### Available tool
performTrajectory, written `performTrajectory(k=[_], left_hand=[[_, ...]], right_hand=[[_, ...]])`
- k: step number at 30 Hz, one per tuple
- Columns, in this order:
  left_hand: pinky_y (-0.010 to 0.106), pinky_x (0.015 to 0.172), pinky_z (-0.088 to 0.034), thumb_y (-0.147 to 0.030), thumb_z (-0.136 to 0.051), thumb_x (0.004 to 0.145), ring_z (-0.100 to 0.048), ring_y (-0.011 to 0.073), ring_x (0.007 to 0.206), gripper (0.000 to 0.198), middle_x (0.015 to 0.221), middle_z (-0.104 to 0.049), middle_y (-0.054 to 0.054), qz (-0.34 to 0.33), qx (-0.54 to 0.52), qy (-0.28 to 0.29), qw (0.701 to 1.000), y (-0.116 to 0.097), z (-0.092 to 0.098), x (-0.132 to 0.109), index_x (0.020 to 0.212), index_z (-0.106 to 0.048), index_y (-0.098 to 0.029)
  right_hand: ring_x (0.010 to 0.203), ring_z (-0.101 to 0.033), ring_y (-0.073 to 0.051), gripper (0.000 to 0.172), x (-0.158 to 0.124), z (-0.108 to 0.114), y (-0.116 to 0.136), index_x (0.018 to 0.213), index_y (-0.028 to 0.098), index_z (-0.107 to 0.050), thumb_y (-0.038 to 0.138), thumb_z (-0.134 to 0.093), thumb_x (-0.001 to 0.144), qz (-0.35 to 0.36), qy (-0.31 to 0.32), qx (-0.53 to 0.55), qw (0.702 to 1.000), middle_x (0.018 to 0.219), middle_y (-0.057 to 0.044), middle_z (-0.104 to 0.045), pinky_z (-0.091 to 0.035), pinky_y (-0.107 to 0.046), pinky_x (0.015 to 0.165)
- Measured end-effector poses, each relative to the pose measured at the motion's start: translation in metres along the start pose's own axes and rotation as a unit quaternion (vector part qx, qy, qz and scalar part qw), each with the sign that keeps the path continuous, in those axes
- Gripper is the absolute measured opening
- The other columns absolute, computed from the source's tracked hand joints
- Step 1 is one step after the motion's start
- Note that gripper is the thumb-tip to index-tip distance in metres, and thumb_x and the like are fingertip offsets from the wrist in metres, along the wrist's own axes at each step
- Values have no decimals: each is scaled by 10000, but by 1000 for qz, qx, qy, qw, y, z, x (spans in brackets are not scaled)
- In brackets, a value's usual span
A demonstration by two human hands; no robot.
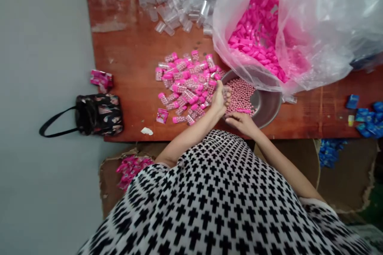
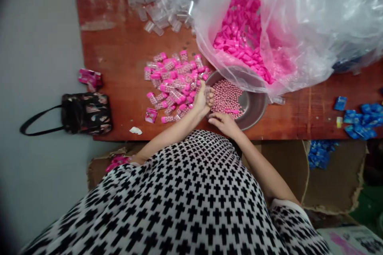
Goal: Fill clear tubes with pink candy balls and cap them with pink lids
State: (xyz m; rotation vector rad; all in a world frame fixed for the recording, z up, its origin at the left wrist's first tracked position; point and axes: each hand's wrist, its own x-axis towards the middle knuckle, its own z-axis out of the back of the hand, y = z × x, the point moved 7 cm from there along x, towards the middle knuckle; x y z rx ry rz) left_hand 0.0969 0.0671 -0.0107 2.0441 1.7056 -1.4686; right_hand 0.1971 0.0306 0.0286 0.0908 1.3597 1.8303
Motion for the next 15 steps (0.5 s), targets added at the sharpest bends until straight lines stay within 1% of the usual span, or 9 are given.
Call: performTrajectory(k=[2,3,5,9,12,15], left_hand=[[152,325,-171,-740,-385,749,-310,29,326,631,461,-383,-51,-3,-3,0,1000,-1,-2,-3,657,-529,-132],[154,324,-171,-741,-383,749,-311,31,326,635,465,-382,-51,-3,-2,0,1000,-2,-3,-4,655,-531,-131],[159,322,-172,-740,-371,755,-314,34,325,639,474,-384,-49,-8,1,-1,1000,-5,-3,-6,649,-532,-130],[168,332,-186,-734,-353,767,-329,39,333,646,490,-395,-38,-24,-1,-3,1000,-12,1,-9,640,-541,-130],[174,337,-181,-750,-353,750,-328,41,336,657,494,-394,-36,-24,-2,-15,1000,-15,6,-11,639,-546,-133],[183,339,-190,-757,-337,748,-336,46,342,662,504,-398,-34,-30,0,-13,999,-17,8,-13,647,-545,-137]], right_hand=[[828,-643,-174,306,1,-17,18,959,164,-677,389,-509,838,6,84,52,995,914,-36,-707,-477,-284,787],[812,-643,-176,315,1,-24,25,937,162,-684,402,-505,836,4,115,63,991,885,-29,-708,-479,-284,773],[787,-641,-185,343,3,-34,34,909,159,-694,431,-499,832,3,145,69,987,833,-19,-705,-484,-294,751],[812,-641,-206,371,7,-39,41,938,158,-694,459,-511,820,14,147,77,986,850,-30,-706,-490,-325,768],[850,-645,-208,352,6,-36,39,968,171,-688,443,-521,822,11,146,76,986,905,-44,-708,-486,-332,805],[927,-640,-214,332,6,-32,34,988,192,-682,435,-535,816,-2,129,74,989,979,-54,-703,-471,-342,868]])
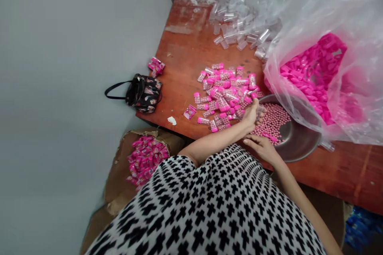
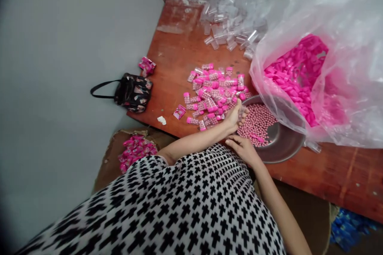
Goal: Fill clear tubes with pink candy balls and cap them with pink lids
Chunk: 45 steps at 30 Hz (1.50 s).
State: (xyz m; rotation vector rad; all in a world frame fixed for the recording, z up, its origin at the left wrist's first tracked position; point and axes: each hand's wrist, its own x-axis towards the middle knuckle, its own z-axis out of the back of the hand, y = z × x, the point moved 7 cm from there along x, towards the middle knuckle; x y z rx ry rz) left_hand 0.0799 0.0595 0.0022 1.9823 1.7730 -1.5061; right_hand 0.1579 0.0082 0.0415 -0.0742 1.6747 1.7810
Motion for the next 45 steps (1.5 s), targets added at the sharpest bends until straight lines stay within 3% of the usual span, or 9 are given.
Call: performTrajectory(k=[8,21,24,29,33,38,42,45], left_hand=[[186,348,-195,-769,-309,743,-324,43,352,679,507,-392,-39,4,13,-15,1000,-6,4,-6,636,-539,-139],[181,332,-191,-698,-337,800,-327,38,334,622,505,-415,-33,14,32,-23,999,-5,14,-6,636,-551,-138],[176,348,-248,-627,-376,838,-391,39,365,564,550,-474,-11,-21,79,-36,996,-10,23,-2,696,-600,-128],[230,560,-485,-481,-530,834,-548,86,535,342,657,-572,9,-7,49,28,998,0,25,5,853,-630,-155],[290,715,-523,-339,-624,799,-613,113,692,194,801,-645,34,-1,49,66,997,9,25,2,884,-626,-165],[280,755,-499,-305,-640,786,-609,109,780,175,1000,-656,56,-4,81,80,994,22,21,-3,910,-608,-185],[251,749,-484,-277,-670,748,-600,113,849,207,1087,-625,34,10,84,107,991,42,8,-12,914,-573,-200],[251,753,-480,-300,-664,749,-601,131,883,239,1069,-626,31,26,77,132,988,54,-3,-18,939,-556,-202]], right_hand=[[959,-635,-237,362,3,-4,-3,977,189,-688,473,-540,809,-16,-6,-7,1000,981,-64,-708,-473,-374,890],[937,-639,-226,333,-10,11,-23,974,190,-692,438,-566,791,-34,-58,-21,997,989,-71,-706,-471,-383,884],[870,-646,-205,312,-23,28,-38,948,182,-696,415,-574,782,-53,-84,-27,995,932,-56,-712,-488,-358,828],[795,-651,-183,244,-47,73,-78,895,193,-710,367,-575,790,-109,-191,-75,973,866,-35,-720,-489,-318,774],[803,-654,-193,163,-56,98,-99,839,198,-710,295,-591,785,-147,-279,-143,938,823,-31,-721,-475,-310,783],[839,-656,-182,243,-48,103,-83,965,177,-677,306,-637,763,-95,-350,-102,926,911,-51,-714,-492,-297,794],[819,-659,-171,446,-32,90,-57,1134,168,-596,366,-669,741,-37,-373,-71,924,1004,-73,-690,-514,-297,779],[842,-661,-178,443,-21,80,-48,1161,187,-579,344,-662,754,-43,-379,-104,918,1021,-66,-689,-509,-313,804]])
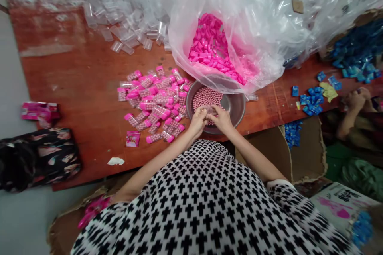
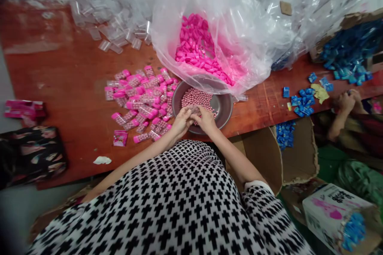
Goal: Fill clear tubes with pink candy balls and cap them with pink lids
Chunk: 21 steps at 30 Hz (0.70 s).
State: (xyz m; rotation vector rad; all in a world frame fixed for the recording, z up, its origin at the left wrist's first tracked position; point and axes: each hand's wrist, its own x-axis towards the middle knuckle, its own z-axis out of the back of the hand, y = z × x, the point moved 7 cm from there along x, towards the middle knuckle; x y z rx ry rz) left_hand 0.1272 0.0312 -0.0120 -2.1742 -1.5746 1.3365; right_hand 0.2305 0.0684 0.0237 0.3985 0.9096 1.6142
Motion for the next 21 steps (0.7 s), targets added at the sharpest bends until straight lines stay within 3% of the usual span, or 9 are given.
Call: performTrajectory(k=[6,10,14,17,21], left_hand=[[259,790,-475,-376,-647,760,-580,162,991,299,1128,-620,35,9,36,2,999,1,-4,2,1007,-572,-224],[280,852,-459,-378,-654,756,-532,180,1103,309,1207,-593,32,40,85,-6,996,8,2,5,1029,-614,-240],[289,867,-455,-387,-662,751,-493,194,1165,296,1281,-550,47,50,116,-35,991,8,12,7,1003,-640,-233],[286,854,-465,-394,-649,762,-540,178,1101,272,1274,-557,60,44,102,-47,993,-1,18,8,969,-649,-218],[291,832,-479,-398,-646,763,-602,160,993,261,1200,-606,73,28,83,-54,995,-17,27,8,937,-655,-204]], right_hand=[[919,-629,-188,411,6,-3,6,1184,173,-570,296,-600,793,31,3,-79,996,1023,-73,-683,-480,-311,846],[1003,-594,-199,415,18,-1,-2,1206,175,-549,301,-555,811,30,74,-162,984,1122,-80,-643,-454,-303,884],[966,-601,-249,437,30,13,-26,1244,177,-506,323,-521,832,-19,128,-337,932,1163,-125,-601,-471,-349,810],[981,-585,-272,337,38,21,-48,1159,82,-558,180,-400,877,-34,148,-450,880,1122,-213,-590,-464,-354,767],[970,-579,-307,353,50,8,-68,983,-34,-624,36,-304,854,-26,176,-471,864,1012,-309,-587,-449,-400,746]])
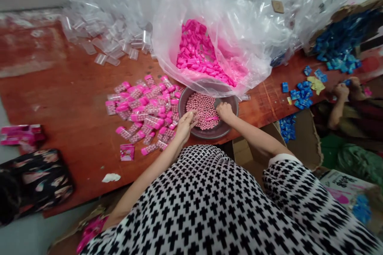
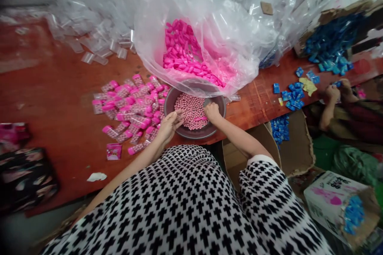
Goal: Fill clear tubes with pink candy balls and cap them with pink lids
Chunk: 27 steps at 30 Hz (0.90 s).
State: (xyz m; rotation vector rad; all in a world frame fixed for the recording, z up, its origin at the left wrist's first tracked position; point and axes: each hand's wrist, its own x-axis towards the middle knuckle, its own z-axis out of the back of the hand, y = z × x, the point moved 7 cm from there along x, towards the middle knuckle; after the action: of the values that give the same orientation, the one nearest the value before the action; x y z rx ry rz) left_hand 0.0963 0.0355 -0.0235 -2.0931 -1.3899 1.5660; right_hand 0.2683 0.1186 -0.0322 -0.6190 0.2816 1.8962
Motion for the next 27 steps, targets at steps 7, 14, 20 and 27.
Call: performTrajectory(k=[7,14,20,27], left_hand=[[298,809,-499,-436,-655,739,-634,153,906,350,1072,-659,104,-44,-7,-12,999,-16,23,-1,961,-652,-165],[368,886,-486,-372,-681,711,-616,195,990,350,1143,-638,74,-124,83,-47,988,-19,37,3,1017,-647,-206],[406,1061,-338,-278,-695,700,-552,240,1139,336,1164,-648,46,-165,203,8,965,-17,17,8,1030,-679,-216],[385,970,-424,-253,-729,652,-609,231,1020,364,1062,-688,45,-181,169,15,969,-25,0,8,1010,-686,-206]], right_hand=[[986,-571,-288,359,24,-9,70,1068,0,-587,74,-284,889,139,-8,36,990,1074,-264,-585,-448,-388,780],[1004,-601,-192,457,17,-2,80,1264,121,-468,240,-516,826,186,-51,342,920,1188,-122,-595,-467,-336,901],[1094,-583,-177,589,-14,8,69,1244,197,-497,399,-654,713,176,-30,682,710,1194,-55,-608,-456,-337,972],[1157,-536,-209,469,-29,29,57,1164,209,-605,404,-656,740,151,-112,620,762,1226,-52,-602,-382,-380,1032]])
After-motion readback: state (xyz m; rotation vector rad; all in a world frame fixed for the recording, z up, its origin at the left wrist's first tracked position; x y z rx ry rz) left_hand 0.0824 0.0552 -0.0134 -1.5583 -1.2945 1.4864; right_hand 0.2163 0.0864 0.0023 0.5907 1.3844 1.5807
